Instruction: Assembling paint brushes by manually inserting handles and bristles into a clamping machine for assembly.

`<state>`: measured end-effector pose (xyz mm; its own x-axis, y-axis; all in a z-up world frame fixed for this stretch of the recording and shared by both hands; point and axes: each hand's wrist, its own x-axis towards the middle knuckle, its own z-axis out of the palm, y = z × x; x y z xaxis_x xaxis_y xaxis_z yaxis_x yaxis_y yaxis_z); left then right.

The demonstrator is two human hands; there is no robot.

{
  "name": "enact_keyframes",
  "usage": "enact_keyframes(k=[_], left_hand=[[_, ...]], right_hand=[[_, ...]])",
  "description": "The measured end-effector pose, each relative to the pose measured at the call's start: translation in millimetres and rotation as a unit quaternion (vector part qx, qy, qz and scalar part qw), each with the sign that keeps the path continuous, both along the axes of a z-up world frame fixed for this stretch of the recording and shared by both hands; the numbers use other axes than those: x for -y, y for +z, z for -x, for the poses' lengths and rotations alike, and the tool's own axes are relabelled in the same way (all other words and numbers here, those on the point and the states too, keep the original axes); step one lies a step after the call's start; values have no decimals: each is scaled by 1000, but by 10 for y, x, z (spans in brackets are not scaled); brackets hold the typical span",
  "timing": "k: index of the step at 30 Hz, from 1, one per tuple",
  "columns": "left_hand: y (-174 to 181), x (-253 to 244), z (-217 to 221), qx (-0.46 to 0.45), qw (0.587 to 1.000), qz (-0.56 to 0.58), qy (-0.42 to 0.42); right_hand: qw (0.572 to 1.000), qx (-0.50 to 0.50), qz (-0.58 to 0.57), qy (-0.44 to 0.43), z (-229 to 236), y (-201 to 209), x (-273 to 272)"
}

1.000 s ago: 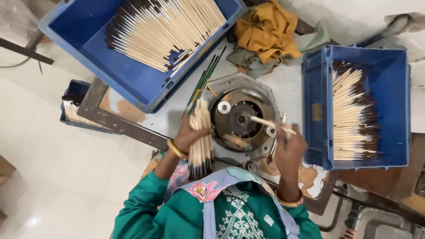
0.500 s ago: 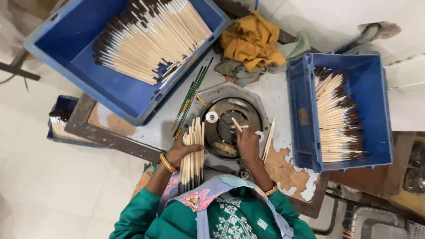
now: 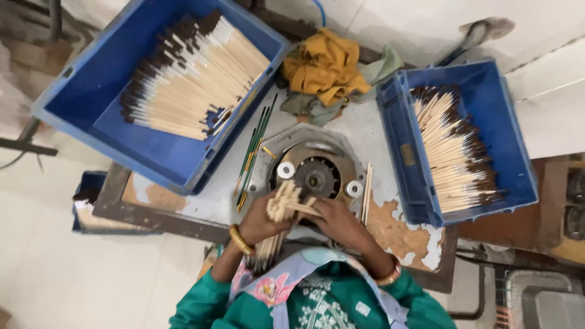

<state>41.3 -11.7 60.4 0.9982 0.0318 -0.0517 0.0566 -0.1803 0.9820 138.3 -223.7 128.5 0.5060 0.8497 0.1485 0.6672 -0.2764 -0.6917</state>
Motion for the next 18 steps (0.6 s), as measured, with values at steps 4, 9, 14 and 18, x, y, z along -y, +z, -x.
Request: enact_keyframes(k=[4,9,14,18], left_hand=[[-378,-99,25,-77,985,123,88],[-624,-152,75,-193,899,373,119],[-778,-170,170,-187,860,442,171],[-881,-115,191,-174,856,461,158]], right_hand=[[984,3,45,-172,-233,-88,218],[959,97,180,-196,-524,-1069,275],[968,118,113,-191,-442,-1008,144],[943,61,175,-278,-389,-1333,93]])
